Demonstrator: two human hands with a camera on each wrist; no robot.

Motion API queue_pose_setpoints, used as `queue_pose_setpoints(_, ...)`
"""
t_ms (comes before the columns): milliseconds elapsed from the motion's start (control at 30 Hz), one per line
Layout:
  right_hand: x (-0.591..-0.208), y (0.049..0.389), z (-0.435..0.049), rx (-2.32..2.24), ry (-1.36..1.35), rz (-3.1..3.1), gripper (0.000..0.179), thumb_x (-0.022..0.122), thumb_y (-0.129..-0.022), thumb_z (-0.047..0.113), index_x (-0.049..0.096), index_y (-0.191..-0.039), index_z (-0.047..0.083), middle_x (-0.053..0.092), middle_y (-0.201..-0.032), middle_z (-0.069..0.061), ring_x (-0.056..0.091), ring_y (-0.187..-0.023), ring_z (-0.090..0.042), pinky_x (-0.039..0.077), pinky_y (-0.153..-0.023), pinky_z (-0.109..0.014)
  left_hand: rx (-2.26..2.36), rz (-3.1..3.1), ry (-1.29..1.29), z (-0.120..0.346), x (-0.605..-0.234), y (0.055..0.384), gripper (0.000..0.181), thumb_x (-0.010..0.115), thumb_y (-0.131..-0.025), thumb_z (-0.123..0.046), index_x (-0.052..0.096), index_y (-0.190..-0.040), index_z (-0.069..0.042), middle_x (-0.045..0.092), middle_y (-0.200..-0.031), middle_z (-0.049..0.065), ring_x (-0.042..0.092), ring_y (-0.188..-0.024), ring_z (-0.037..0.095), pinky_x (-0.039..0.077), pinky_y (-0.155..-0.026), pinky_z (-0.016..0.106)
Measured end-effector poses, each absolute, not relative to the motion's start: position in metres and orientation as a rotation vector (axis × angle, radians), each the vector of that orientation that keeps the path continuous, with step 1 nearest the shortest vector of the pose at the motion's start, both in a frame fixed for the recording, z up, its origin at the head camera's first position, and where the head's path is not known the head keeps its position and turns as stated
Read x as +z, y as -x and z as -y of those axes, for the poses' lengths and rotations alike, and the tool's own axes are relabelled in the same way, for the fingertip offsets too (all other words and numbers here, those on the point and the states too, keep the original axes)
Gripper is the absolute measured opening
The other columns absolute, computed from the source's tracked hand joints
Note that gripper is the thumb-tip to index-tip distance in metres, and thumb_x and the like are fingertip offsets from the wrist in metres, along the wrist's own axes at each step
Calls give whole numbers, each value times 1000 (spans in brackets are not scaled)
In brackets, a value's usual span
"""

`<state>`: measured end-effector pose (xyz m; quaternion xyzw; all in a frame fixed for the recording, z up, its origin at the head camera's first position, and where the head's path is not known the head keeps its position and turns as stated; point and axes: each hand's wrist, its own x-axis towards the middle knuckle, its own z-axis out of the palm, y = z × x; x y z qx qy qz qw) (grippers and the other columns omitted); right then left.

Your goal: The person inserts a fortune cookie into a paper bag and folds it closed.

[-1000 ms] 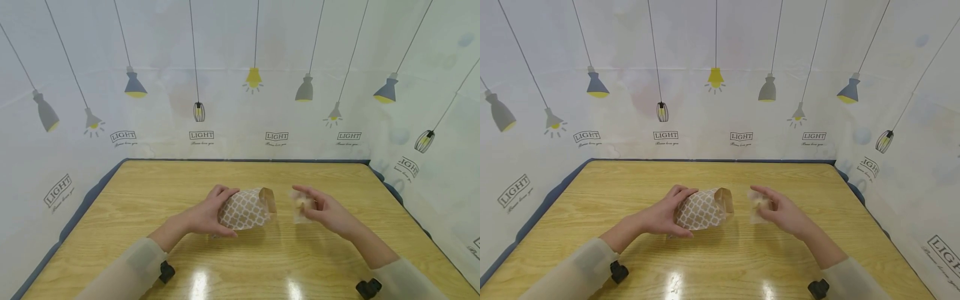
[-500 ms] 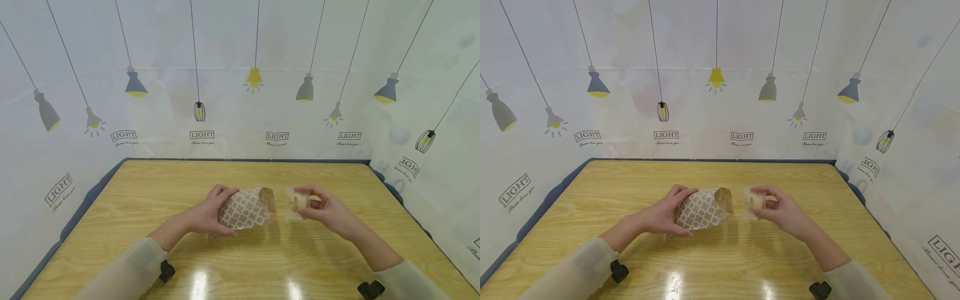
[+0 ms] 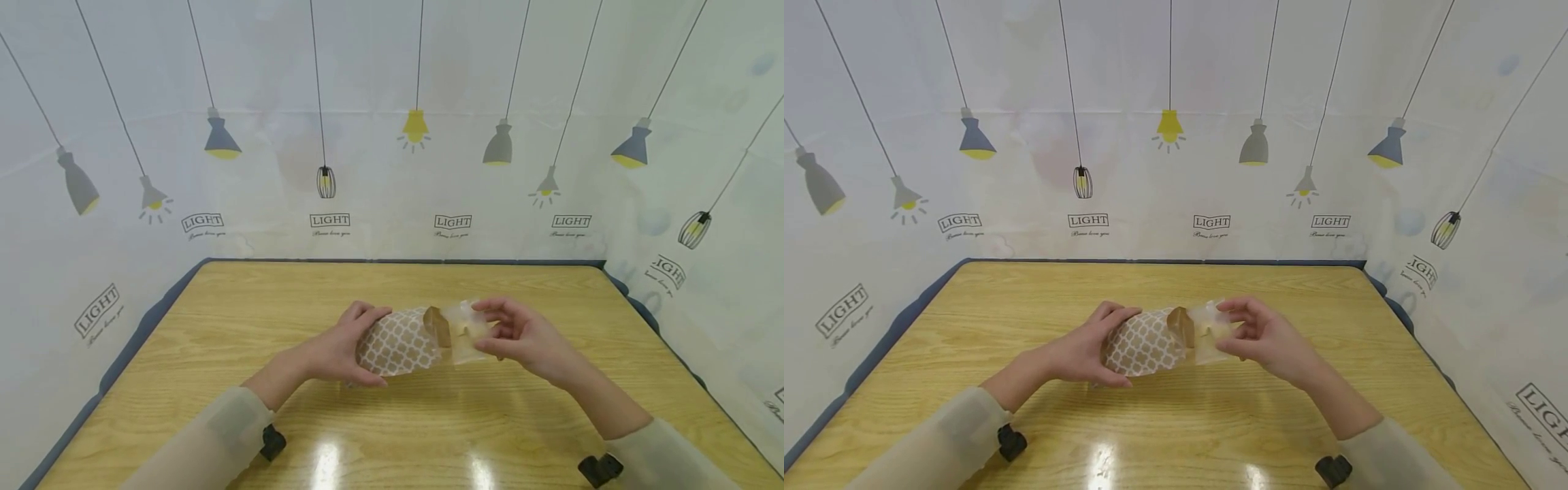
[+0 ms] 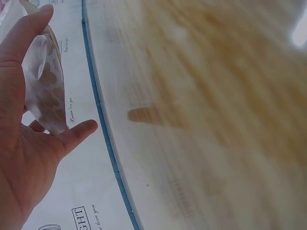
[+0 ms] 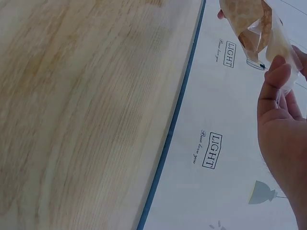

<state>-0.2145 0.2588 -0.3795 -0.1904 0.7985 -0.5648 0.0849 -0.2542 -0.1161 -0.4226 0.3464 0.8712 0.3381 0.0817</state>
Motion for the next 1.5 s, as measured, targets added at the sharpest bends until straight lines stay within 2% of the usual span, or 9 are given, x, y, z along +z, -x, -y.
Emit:
queue_pose_setpoints(133,-380,215,-254,-1667,571,-2370,56,82,-99,9,56,-148,1,60,-134,-15,70,-92,-13,60,-70,-27,997,-2609,-1047,115,-423,254,124,102,-76,-41,28,-173,-23,35,-156,13,45,-138,29,50,-117,55)
queue_pose_setpoints(300,-380,216,-250,-1641,575,-2402,54,82,-99,10,57,-146,2,56,-130,-15,66,-87,-12,55,-67,-25,984,-2613,-1073,113,-423,253,123,102,-76,-42,28,-173,-22,36,-156,13,46,-137,27,51,-116,53)
queue_pose_setpoints(667,-385,218,-242,-1552,654,-2492,49,83,-98,13,63,-142,9,58,-126,-17,61,-87,-14,54,-64,-26,975,-2614,-1092,111,-425,254,125,102,-75,-43,28,-173,-22,36,-156,12,44,-138,26,49,-118,53)
queue_pose_setpoints(1133,-388,217,-232,-1607,604,-2468,50,83,-99,13,63,-144,8,58,-127,-17,63,-84,-11,51,-61,-24,981,-2605,-1092,109,-425,253,123,102,-76,-41,28,-173,-21,35,-157,14,45,-139,28,49,-118,54)
queue_pose_setpoints(1233,-387,216,-233,-1618,611,-2454,57,81,-100,12,57,-152,10,56,-135,-23,65,-85,-12,55,-64,-27,993,-2598,-1072,109,-423,253,123,102,-77,-40,27,-173,-21,34,-158,14,45,-139,29,49,-118,54)
queue_pose_setpoints(1333,-387,214,-236,-1669,606,-2405,66,78,-101,9,49,-160,9,53,-145,-29,69,-90,-13,63,-74,-31,1004,-2596,-1048,110,-423,253,123,102,-77,-40,27,-173,-22,34,-158,13,44,-139,29,49,-118,54)
queue_pose_setpoints(1500,-389,213,-242,-1730,612,-2340,63,74,-102,3,48,-160,3,55,-147,-32,73,-97,-15,67,-87,-36,1005,-2601,-1039,112,-423,255,123,102,-77,-41,27,-173,-23,33,-159,12,44,-140,28,48,-118,54)
